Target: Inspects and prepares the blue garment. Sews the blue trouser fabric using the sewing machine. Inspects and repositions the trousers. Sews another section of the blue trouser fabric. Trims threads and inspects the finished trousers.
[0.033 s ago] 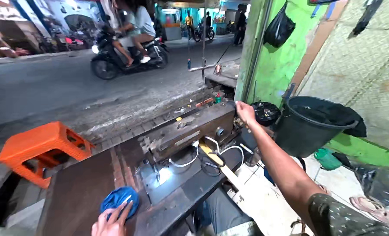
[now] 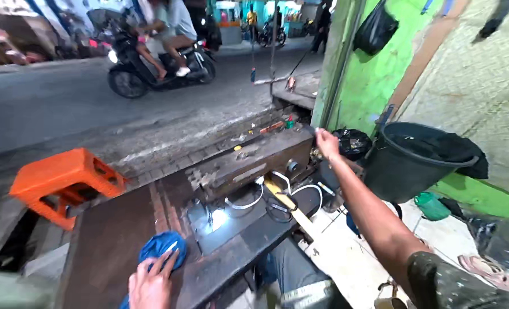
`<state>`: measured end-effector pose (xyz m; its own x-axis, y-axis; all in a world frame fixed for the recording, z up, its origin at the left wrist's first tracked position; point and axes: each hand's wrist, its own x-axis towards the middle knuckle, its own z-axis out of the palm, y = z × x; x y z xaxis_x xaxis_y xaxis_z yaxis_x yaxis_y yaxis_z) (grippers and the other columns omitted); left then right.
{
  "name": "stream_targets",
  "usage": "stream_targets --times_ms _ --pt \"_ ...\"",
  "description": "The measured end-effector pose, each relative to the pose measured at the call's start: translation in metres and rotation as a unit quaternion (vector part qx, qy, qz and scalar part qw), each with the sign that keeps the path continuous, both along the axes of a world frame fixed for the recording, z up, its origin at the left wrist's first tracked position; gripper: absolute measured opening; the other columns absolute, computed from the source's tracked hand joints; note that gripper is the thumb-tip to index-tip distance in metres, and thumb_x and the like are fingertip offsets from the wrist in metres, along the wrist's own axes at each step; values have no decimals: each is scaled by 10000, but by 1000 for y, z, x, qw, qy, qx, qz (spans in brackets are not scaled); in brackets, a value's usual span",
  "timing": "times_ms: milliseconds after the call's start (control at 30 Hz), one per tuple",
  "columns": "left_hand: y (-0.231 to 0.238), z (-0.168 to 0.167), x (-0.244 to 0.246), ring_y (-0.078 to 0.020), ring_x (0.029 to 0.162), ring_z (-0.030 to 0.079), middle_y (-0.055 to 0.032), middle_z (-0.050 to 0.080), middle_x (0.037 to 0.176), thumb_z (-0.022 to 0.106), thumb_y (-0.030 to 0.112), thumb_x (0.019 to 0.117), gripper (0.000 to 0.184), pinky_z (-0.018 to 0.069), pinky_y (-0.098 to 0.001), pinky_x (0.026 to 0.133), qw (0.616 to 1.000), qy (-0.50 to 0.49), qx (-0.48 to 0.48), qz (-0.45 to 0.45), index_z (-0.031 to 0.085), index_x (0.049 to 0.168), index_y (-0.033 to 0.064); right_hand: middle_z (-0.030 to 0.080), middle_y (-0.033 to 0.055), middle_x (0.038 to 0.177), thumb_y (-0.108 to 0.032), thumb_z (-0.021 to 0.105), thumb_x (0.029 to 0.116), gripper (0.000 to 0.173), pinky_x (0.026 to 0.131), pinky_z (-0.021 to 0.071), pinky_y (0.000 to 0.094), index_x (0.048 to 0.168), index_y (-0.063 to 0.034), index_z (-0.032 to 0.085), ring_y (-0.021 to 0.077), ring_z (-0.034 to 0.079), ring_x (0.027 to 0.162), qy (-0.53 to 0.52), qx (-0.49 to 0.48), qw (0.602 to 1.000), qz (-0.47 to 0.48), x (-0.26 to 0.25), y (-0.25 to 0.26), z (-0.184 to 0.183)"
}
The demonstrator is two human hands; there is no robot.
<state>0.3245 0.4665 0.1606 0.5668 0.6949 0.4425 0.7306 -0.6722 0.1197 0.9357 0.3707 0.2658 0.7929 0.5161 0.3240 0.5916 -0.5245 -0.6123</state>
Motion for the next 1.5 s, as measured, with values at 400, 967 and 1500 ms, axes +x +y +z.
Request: stream_targets --times_ms 400,967,1500 --pt "-8 -6 4 -397 1114 647 -105 738 1173 672 -42 878 294 486 -577 888 997 26 79 -6 792 1081 135 663 273 1237 -192 592 1030 340 985 517 600 1273 38 656 452 635 1178 -55 -253 937 233 -243 -60 -65" --pt "0 -14 1 -331 1098 645 -70 742 1017 698 6 838 184 487 -515 896 997 12 76 -26 788 938 132 504 -69 664 -731 514 914 639 460 501 239 1110 -128 590 59 516 485 510 -219 696 456 -342 -89 -58" --pt "2 -17 2 -323 1090 658 -66 748 979 662 -3 851 200 501 -510 905 998 -14 66 -11 789 926 132 563 44 764 -692 316 1026 703 583 543 341 1120 -57 603 154 582 585 372 -327 740 454 -395 -35 -59"
